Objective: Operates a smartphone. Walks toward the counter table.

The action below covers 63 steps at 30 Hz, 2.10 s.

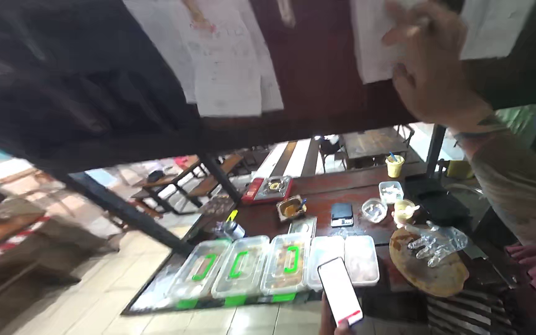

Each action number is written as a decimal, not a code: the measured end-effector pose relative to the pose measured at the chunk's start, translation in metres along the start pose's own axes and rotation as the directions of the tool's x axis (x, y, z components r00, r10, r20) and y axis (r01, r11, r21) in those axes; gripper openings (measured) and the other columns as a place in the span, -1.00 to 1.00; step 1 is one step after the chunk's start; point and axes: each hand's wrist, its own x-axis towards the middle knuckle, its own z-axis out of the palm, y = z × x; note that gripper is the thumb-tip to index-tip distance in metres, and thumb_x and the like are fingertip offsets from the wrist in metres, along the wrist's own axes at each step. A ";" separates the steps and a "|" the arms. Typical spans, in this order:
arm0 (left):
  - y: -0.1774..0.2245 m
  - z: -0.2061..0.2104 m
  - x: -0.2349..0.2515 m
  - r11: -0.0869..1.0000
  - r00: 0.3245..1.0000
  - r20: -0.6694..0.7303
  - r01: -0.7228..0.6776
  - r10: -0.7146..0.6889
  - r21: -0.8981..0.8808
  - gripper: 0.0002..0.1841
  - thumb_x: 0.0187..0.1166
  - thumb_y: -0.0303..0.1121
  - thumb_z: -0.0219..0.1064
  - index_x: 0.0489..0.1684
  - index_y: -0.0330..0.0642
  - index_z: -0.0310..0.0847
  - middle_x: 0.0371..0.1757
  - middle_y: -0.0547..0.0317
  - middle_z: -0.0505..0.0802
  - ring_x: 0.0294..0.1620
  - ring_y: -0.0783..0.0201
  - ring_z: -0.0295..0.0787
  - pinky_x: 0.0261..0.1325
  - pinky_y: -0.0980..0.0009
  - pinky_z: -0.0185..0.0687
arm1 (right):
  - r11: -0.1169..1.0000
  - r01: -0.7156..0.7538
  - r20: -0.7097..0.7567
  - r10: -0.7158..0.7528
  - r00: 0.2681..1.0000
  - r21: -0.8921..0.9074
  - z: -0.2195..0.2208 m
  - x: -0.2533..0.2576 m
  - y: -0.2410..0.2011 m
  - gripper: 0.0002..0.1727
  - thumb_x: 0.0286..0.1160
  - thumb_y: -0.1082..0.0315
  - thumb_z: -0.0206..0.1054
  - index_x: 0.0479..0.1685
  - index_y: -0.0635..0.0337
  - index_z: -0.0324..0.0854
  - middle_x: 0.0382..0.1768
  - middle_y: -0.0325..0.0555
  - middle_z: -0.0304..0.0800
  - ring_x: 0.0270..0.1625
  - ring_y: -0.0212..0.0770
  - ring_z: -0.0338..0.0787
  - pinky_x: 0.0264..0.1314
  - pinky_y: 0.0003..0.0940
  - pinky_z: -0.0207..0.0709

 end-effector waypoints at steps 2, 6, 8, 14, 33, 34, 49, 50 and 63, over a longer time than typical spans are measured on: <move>0.002 -0.001 0.000 1.000 0.999 -0.035 -0.006 0.006 0.013 0.02 0.50 0.00 0.43 0.87 -0.37 -0.07 0.46 -0.07 0.73 -0.08 0.23 0.89 -0.39 0.33 0.84 | 0.995 -0.036 0.021 0.034 0.999 0.098 0.003 -0.019 -0.015 -0.53 0.76 0.07 0.06 0.41 0.13 0.61 0.34 0.12 0.71 0.52 0.24 0.51 0.64 0.35 0.13; 0.013 -0.001 -0.002 1.000 0.998 -0.057 -0.017 0.019 0.026 0.08 0.50 0.10 0.44 0.85 -0.44 -0.12 0.48 -0.06 0.71 -0.08 0.24 0.89 -0.38 0.33 0.84 | 0.890 -0.003 0.084 -0.039 0.996 0.456 0.028 -0.098 -0.079 -0.56 0.74 0.17 0.12 0.43 0.21 0.60 0.37 0.09 0.71 0.55 0.07 0.53 0.67 0.16 0.23; 0.019 -0.002 -0.005 0.999 0.998 -0.068 -0.006 0.008 0.034 0.04 0.55 0.00 0.41 0.84 -0.49 -0.16 0.47 -0.09 0.71 -0.06 0.21 0.89 -0.36 0.30 0.86 | 0.804 -0.059 0.222 -0.092 0.971 0.591 0.039 -0.155 -0.131 -0.58 0.73 0.24 0.17 0.47 0.13 0.60 0.50 -0.03 0.63 0.65 0.02 0.43 0.72 0.11 0.21; 0.025 -0.014 -0.017 0.998 0.994 -0.104 0.033 -0.027 0.058 -0.11 0.54 -0.32 0.30 0.85 -0.45 -0.14 0.44 -0.16 0.72 -0.03 0.12 0.89 -0.26 0.21 0.88 | 0.638 -0.143 0.431 -0.323 0.843 0.757 0.094 -0.294 -0.245 -0.58 0.67 -0.06 0.23 0.41 -0.29 0.73 0.72 -0.35 0.41 0.79 -0.05 0.22 0.79 0.12 -0.05; 0.044 -0.046 -0.045 0.972 0.923 -0.371 0.172 -0.101 0.162 -0.15 0.46 -0.57 0.34 0.86 -0.24 0.04 0.38 -0.12 0.75 -0.15 0.13 0.91 -0.25 0.22 0.92 | 0.459 -0.332 0.484 -0.267 0.833 0.824 0.119 -0.331 -0.318 -0.61 0.72 0.02 0.19 0.36 -0.14 0.72 0.74 -0.15 0.37 0.83 0.07 0.13 0.78 0.22 -0.08; 0.046 -0.050 -0.047 0.969 0.916 -0.386 0.184 -0.108 0.164 -0.15 0.45 -0.57 0.34 0.86 -0.23 0.06 0.39 -0.11 0.75 -0.15 0.14 0.91 -0.24 0.22 0.92 | 0.452 -0.348 0.495 -0.259 0.830 0.821 0.120 -0.333 -0.322 -0.61 0.72 0.02 0.20 0.36 -0.14 0.71 0.74 -0.15 0.38 0.83 0.07 0.13 0.78 0.22 -0.09; 0.077 -0.152 -0.097 0.996 0.929 -0.366 0.083 -0.061 0.044 -0.16 0.45 -0.53 0.19 0.89 -0.13 0.01 0.43 -0.10 0.72 0.01 0.09 0.88 -0.15 0.15 0.90 | -0.186 -0.898 0.802 -0.404 0.440 0.399 0.114 -0.328 -0.452 -0.21 0.69 0.16 0.15 0.91 -0.13 -0.10 0.56 -0.09 0.58 0.45 -0.11 0.69 0.43 -0.09 0.65; 0.081 -0.161 -0.101 0.996 0.930 -0.364 0.076 -0.054 0.046 -0.17 0.45 -0.53 0.18 0.89 -0.12 0.02 0.42 -0.10 0.72 0.02 0.09 0.88 -0.14 0.14 0.91 | -0.203 -0.908 0.802 -0.427 0.419 0.366 0.111 -0.325 -0.465 -0.17 0.68 0.18 0.16 0.93 -0.20 -0.15 0.50 -0.06 0.63 0.39 -0.11 0.73 0.37 -0.10 0.69; 0.136 -0.279 -0.154 0.997 0.923 -0.382 0.071 -0.052 0.036 -0.13 0.45 -0.56 0.14 0.93 -0.06 -0.06 0.51 -0.13 0.67 0.07 0.00 0.87 -0.12 0.07 0.90 | -0.215 -0.898 0.736 -0.516 0.439 0.385 0.091 -0.285 -0.608 -0.09 0.62 0.41 0.13 0.96 -0.25 -0.23 0.34 0.01 0.74 0.14 -0.08 0.85 0.11 -0.12 0.81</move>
